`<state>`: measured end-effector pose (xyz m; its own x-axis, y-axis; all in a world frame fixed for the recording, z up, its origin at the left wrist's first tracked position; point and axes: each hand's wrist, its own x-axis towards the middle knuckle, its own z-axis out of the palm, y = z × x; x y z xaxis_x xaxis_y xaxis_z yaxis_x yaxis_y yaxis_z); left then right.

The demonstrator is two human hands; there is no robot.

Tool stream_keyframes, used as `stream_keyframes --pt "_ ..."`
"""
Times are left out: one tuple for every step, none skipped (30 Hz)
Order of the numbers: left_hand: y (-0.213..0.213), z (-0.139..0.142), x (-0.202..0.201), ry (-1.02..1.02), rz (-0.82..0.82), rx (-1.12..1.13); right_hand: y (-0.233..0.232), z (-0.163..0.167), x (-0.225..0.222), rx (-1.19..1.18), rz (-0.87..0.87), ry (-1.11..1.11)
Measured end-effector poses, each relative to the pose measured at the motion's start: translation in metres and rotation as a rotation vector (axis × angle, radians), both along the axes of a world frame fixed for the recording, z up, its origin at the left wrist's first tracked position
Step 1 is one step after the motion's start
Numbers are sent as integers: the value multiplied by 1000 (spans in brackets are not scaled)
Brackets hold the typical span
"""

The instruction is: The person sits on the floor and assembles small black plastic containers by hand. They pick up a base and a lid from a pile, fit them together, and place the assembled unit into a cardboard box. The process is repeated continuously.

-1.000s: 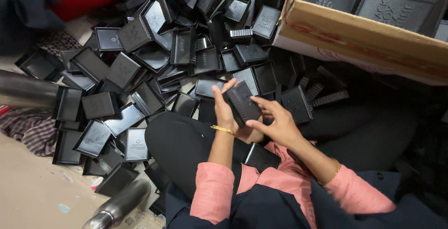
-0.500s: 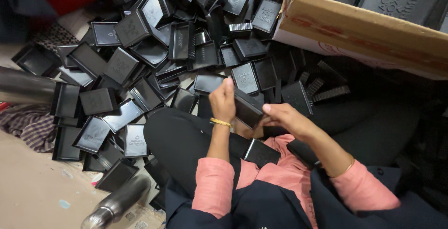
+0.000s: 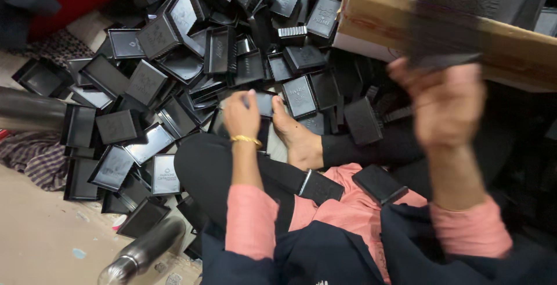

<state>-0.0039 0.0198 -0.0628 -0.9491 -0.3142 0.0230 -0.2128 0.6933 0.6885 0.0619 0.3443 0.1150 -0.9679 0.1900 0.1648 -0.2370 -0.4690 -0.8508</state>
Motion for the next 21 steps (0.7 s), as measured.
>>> stream_keyframes --pt "-5 -7 -7 -111 68 -176 14 8 1 57 -19 18" --pt "-5 -14 -12 -200 74 -216 20 8 3 182 -62 4" --pt "-4 -21 -15 -291 80 -255 23 6 7 309 -105 -13" --pt "-2 -25 -18 -383 88 -294 21 -2 12 436 -147 -31" --pt "0 -29 -19 -341 130 -283 15 -14 18 787 -158 -200" --pt "3 -29 -20 -296 172 -274 4 -28 25 1131 -162 -371" --pt "5 -29 -19 -252 215 -264 -8 -46 32 1417 -160 -191" --pt "5 -28 -18 -136 189 -180 -20 -64 39 1694 -149 1" --pt "4 -27 -17 -19 163 -98 -28 -80 45 1798 -79 -157" --pt "2 -25 -15 100 137 -16 -33 -92 51 1893 -10 -318" --pt "0 -21 -12 154 126 108 -32 -101 55 1875 -42 -325" --pt "-3 -18 -7 206 114 234 -30 -107 58 1858 -74 -332" --pt "-3 -15 -2 258 105 363 -22 -108 60 1845 -104 -338" --pt "-2 -13 5 277 112 676 -15 -106 62 1806 -157 -360" --pt "2 -11 12 295 116 987 -6 -100 63 1764 -214 -381" --pt "7 -10 19 312 121 1301 1 -93 63 1723 -270 -397" --pt "16 -10 28 292 63 1490 4 -86 65 1584 -216 -405" --pt "27 -10 36 271 0 1676 5 -78 66 1443 -160 -410" --pt "39 -10 43 247 -69 1860 1 -71 68 1302 -105 -416" --pt "51 -9 49 169 -33 1978 -6 -65 71 1177 7 -344" --pt "62 -8 53 88 1 2096 -16 -62 74 1050 113 -272"
